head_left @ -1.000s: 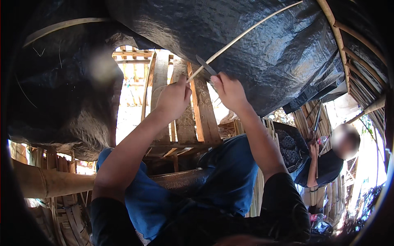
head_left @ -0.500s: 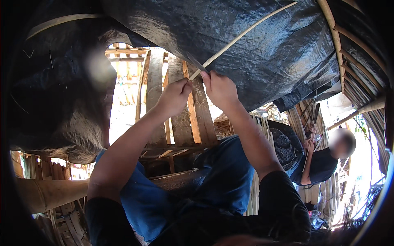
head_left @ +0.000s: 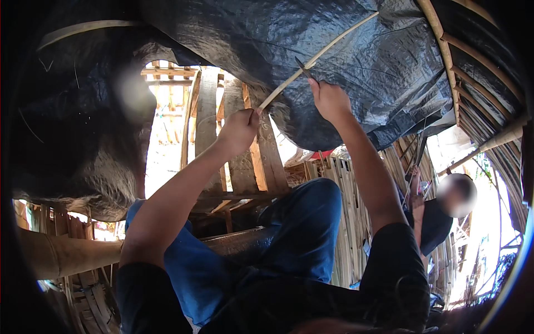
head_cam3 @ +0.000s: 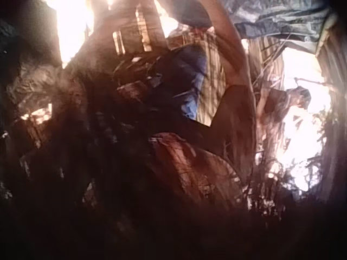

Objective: Scraping a thin strip of bamboo with a small knife to prepare it for weaving or manufacturing.

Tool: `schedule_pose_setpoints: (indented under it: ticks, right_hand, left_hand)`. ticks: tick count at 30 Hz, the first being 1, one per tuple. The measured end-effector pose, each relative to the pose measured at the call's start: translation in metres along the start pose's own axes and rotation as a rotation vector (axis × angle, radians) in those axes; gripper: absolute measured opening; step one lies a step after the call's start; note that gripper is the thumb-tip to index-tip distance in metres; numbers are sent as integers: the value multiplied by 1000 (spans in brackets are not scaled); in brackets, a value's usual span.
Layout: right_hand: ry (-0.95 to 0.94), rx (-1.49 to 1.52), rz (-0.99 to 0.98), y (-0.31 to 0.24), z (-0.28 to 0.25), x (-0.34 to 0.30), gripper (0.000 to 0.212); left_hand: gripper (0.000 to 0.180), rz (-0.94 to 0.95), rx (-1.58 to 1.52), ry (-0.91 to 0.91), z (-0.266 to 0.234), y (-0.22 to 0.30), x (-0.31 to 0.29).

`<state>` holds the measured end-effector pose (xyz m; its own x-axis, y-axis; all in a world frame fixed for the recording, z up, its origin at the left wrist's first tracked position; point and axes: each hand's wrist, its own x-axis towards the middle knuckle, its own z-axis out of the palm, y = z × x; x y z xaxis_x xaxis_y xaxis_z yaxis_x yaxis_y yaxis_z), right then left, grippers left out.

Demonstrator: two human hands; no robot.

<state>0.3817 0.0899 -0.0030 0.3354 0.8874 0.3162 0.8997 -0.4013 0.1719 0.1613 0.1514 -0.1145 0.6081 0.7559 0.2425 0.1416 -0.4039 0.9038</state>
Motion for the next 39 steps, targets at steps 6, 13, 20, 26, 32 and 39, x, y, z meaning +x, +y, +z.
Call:
schedule_pose_setpoints:
  ticks: [6, 13, 20, 26, 32, 39]
  right_hand:
    - [-155, 166, -89, -59, 23, -41, 64]
    - [-106, 128, 21, -29, -7, -19, 67]
    - [-86, 59, 42, -6, -29, -2, 62]
    - [72, 4, 42, 32, -39, 14, 58]
    - [52, -109, -178, 21, -50, 2, 61]
    - [323, -19, 533, 273, -45, 53, 65]
  left_hand:
    - [44, 6, -45, 53, 2, -11, -7]
    - [42, 55, 0, 59, -4, -10, -12]
    - [41, 99, 52, 55, -8, 2, -23]
    - [40, 96, 49, -15, -22, 13, -40]
    - [38, 156, -26, 7, -30, 7, -51]
    - [45, 160, -146, -78, -34, 34, -63]
